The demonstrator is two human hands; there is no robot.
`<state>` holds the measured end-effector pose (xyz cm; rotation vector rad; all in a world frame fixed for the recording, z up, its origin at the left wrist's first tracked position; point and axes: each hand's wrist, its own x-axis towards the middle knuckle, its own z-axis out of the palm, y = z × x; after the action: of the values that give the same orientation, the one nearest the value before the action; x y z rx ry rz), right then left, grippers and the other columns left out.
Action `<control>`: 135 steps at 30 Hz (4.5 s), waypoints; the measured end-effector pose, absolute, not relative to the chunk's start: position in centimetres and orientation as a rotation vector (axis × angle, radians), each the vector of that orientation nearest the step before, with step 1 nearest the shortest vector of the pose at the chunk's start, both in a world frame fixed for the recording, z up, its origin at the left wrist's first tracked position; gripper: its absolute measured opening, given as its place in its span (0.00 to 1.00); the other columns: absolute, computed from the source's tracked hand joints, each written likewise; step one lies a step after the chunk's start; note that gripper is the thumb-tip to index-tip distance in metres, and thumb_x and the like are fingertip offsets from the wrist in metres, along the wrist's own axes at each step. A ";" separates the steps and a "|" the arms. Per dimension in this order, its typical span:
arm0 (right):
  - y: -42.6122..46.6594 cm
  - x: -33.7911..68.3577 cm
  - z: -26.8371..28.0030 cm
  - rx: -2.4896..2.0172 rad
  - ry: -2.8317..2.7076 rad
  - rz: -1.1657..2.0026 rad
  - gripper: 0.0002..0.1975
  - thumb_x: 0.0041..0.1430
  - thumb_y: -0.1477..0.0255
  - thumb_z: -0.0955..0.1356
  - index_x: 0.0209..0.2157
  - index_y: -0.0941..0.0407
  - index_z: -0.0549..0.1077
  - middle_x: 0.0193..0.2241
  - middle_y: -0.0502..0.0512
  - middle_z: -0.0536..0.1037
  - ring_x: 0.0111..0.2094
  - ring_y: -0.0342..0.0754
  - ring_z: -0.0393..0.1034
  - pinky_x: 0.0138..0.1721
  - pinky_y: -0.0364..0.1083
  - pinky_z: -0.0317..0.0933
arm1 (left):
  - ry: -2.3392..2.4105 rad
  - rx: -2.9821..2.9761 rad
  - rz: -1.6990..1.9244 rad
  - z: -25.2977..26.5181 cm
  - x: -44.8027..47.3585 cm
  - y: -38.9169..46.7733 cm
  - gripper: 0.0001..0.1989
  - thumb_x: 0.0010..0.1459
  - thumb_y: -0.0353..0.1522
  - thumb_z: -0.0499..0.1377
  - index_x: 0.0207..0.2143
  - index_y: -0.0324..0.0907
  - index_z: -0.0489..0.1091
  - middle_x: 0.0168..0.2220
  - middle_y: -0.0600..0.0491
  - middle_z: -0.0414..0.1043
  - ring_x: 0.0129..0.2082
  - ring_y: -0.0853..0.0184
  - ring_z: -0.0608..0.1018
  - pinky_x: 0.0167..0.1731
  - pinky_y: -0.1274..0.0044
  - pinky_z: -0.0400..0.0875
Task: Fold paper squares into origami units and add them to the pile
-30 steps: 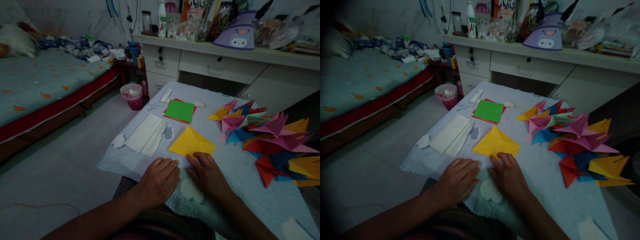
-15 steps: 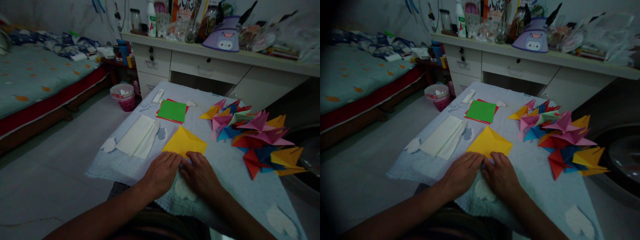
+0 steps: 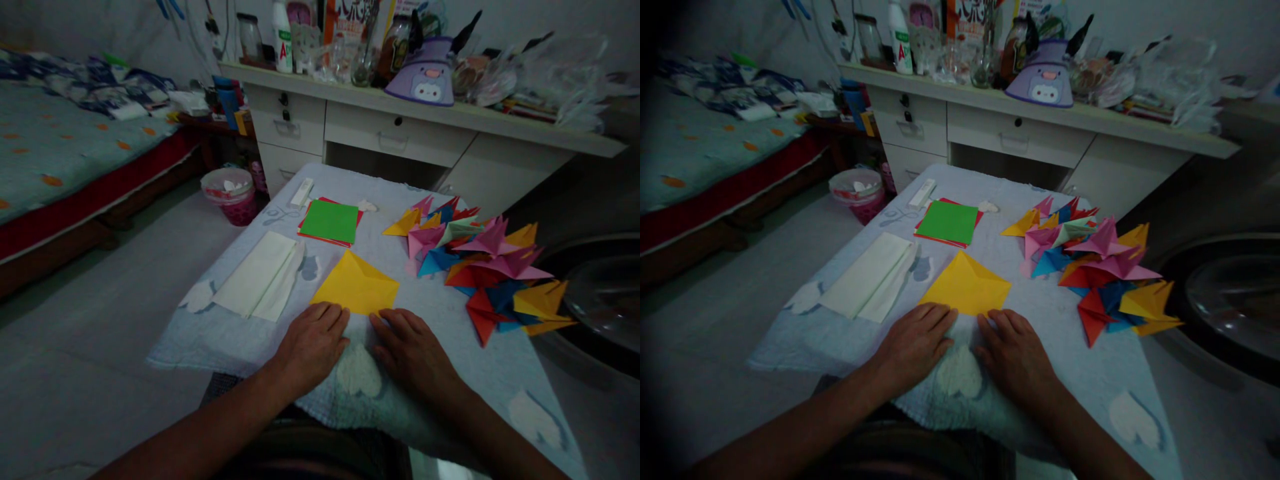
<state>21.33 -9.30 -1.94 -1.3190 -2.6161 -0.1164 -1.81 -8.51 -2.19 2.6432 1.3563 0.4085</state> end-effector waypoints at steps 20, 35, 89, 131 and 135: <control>-7.5 24.3 1.7 -1.467 -2.584 0.236 0.11 0.64 0.73 0.62 0.37 0.54 0.77 0.41 0.57 0.77 0.41 0.50 0.71 0.43 0.49 0.66 | 1.304 2.609 0.342 -1.1 -2.2 -7.9 0.15 0.60 0.32 0.58 0.50 0.41 0.66 0.46 0.48 0.70 0.47 0.58 0.70 0.50 0.64 0.67; -2.8 23.4 -2.4 -1.439 -2.116 0.244 0.15 0.47 0.83 0.62 0.38 0.55 0.68 0.47 0.61 0.68 0.50 0.57 0.62 0.52 0.58 0.57 | 1.142 2.498 0.534 -0.1 0.5 -2.5 0.04 0.55 0.25 0.57 0.32 0.42 0.68 0.34 0.54 0.72 0.40 0.62 0.70 0.40 0.69 0.60; -4.8 23.3 -1.5 -1.182 -2.133 -0.254 0.15 0.53 0.75 0.67 0.43 0.47 0.69 0.44 0.54 0.72 0.50 0.57 0.62 0.57 0.64 0.47 | 1.007 2.187 1.002 -0.7 -1.7 -2.1 0.12 0.51 0.18 0.55 0.34 0.42 0.67 0.49 0.49 0.69 0.50 0.65 0.74 0.48 0.68 0.71; -3.9 24.2 -2.3 -1.300 -2.248 0.290 0.11 0.52 0.76 0.68 0.37 0.49 0.75 0.50 0.56 0.70 0.54 0.59 0.59 0.52 0.62 0.54 | 1.222 2.407 0.665 -1.2 -2.8 -1.6 0.07 0.47 0.25 0.63 0.30 0.43 0.71 0.46 0.51 0.69 0.53 0.57 0.66 0.53 0.60 0.59; -3.8 23.7 -2.6 -1.204 -2.245 0.210 0.07 0.53 0.75 0.69 0.34 0.48 0.76 0.49 0.54 0.71 0.53 0.58 0.59 0.51 0.61 0.54 | 1.223 2.475 0.694 -1.2 -2.9 -1.9 0.06 0.49 0.26 0.64 0.31 0.44 0.73 0.45 0.51 0.70 0.51 0.57 0.67 0.52 0.59 0.59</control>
<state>23.67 -3.84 -2.65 -1.2039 -2.2451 0.2100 -2.90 -1.93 -1.20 2.4751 1.2230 0.6940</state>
